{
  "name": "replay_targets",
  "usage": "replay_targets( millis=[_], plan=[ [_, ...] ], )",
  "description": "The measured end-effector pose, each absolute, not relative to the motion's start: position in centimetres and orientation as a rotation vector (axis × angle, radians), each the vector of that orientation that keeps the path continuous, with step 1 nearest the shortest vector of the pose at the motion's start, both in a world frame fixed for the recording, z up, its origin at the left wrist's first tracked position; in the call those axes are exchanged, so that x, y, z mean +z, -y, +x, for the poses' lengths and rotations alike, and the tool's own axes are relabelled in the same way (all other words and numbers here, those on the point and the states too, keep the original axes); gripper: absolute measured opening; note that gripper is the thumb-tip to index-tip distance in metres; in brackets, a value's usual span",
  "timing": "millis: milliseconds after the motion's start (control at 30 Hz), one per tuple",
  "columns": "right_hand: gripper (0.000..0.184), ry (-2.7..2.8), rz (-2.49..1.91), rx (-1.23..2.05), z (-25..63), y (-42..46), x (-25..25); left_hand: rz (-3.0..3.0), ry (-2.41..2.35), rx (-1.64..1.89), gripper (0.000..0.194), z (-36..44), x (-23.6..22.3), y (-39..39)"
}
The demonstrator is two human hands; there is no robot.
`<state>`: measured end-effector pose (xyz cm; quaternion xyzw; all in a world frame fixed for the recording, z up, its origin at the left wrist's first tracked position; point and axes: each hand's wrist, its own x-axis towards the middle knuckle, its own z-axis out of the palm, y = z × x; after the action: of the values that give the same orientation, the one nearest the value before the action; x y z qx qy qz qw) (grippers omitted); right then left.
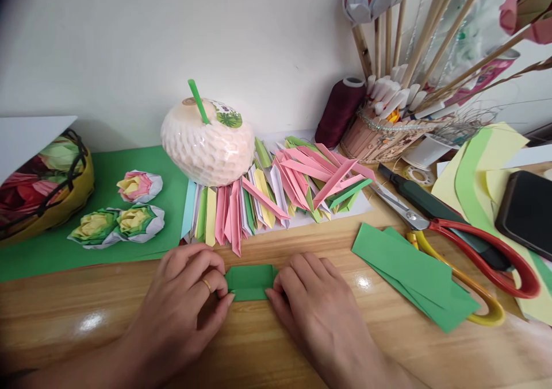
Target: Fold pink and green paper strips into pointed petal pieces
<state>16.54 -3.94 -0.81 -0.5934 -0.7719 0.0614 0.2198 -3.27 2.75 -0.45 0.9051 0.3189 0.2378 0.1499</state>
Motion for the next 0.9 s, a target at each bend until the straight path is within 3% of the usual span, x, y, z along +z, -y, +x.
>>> replay_targets(
  millis=[300,533,900],
  plan=[
    [0.018,2.103,-1.635,0.192,16.8,4.1,-1.2,2.621,-0.917,0.606,0.013,-3.5,-0.3,-2.6],
    [0.037,2.438,-1.329,-0.049,16.7,4.7,0.0,2.754,-0.786,0.827,0.023,-3.5,-1.3,-2.4],
    [0.035,2.532,-1.312,-0.073,18.0,6.1,0.0,3.081,-0.618,1.026,0.028,-4.7,-1.5,-1.8]
  ],
)
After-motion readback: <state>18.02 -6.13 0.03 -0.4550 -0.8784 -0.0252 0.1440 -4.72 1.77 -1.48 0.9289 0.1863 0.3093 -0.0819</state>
